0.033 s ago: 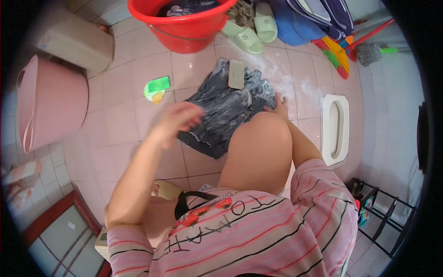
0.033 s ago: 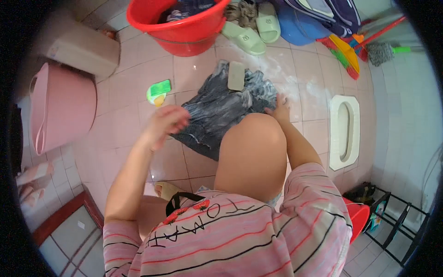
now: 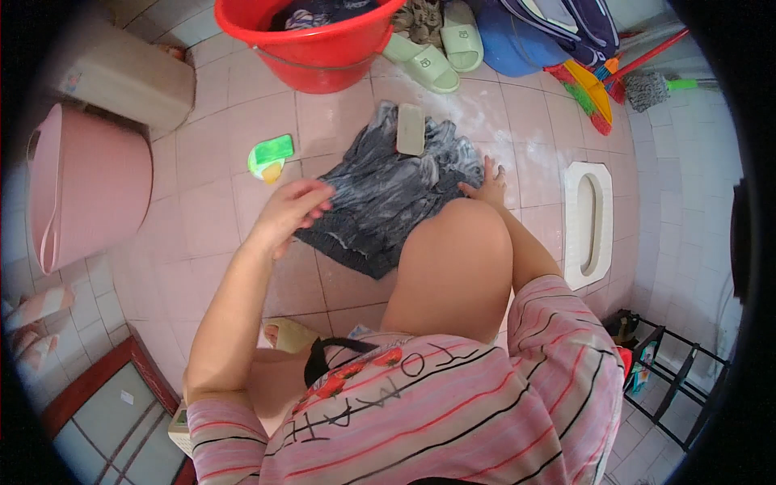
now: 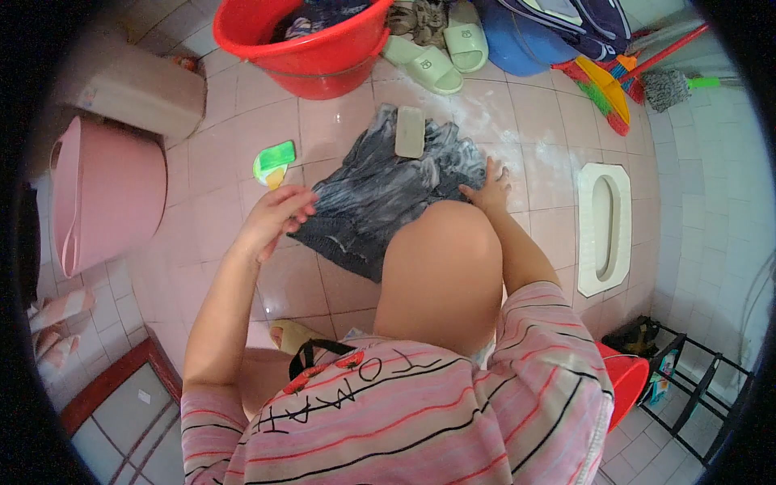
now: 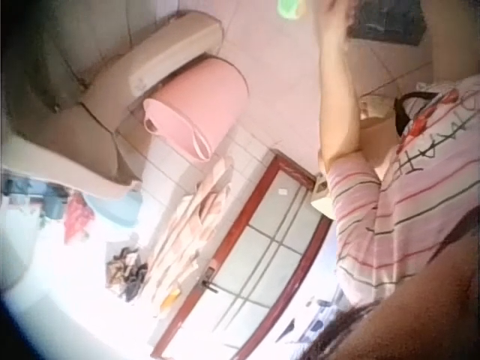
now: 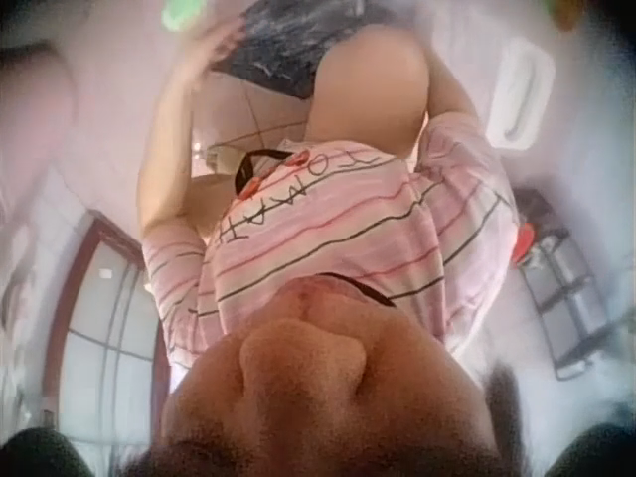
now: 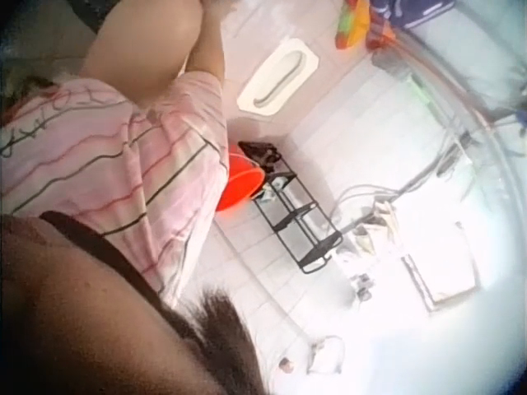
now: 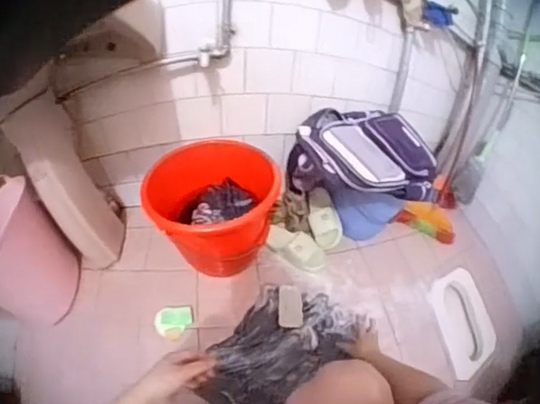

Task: The person washes clothing by hand in a bucket. They fill a red bucket with water, apply soap to a piece of grey clothing, scrub it with a brush, and then rinse it by hand.

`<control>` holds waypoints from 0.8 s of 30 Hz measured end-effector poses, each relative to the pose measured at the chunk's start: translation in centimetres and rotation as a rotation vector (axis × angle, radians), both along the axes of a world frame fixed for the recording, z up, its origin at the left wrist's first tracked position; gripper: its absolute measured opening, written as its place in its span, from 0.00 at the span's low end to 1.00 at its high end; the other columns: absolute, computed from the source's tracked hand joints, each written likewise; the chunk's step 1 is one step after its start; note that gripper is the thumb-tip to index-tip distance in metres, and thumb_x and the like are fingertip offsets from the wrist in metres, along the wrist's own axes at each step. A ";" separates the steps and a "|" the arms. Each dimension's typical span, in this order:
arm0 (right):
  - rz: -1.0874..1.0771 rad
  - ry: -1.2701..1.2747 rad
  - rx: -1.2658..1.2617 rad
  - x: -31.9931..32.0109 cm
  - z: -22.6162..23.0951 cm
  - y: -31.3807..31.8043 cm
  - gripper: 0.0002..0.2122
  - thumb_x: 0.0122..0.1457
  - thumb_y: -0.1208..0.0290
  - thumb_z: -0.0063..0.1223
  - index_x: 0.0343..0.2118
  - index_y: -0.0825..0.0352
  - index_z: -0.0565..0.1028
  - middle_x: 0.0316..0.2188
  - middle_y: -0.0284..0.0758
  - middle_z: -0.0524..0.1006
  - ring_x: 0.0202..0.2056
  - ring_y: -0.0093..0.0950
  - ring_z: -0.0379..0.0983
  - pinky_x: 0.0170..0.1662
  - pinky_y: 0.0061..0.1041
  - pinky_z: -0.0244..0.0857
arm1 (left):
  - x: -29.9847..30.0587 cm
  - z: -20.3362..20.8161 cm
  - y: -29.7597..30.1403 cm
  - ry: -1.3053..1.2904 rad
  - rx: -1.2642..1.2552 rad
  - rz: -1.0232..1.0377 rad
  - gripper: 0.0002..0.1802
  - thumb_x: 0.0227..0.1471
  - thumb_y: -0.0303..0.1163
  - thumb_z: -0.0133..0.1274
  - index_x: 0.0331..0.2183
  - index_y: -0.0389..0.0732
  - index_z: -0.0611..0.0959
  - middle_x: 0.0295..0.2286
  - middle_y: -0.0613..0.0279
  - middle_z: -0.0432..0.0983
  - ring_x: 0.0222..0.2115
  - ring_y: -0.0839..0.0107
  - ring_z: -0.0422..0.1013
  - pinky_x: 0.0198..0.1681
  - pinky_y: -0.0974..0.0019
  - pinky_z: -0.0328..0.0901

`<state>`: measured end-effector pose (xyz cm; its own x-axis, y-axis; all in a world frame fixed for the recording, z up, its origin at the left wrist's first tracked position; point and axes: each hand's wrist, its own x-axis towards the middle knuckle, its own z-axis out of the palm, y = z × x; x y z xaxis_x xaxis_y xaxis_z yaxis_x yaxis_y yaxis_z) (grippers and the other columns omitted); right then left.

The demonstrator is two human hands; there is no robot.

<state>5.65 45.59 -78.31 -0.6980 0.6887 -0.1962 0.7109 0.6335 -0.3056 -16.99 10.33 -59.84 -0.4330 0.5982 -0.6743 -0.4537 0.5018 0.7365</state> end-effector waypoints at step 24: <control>0.725 0.181 -0.902 -12.4 11.1 -6.7 0.24 0.44 0.51 0.62 0.37 0.68 0.76 0.47 0.43 0.72 0.45 0.35 0.71 0.46 0.33 0.65 | 6.0 -18.2 13.8 -1.174 1.400 0.237 0.56 0.42 0.74 0.38 0.57 0.36 0.58 0.55 0.43 0.56 0.55 0.46 0.55 0.58 0.44 0.50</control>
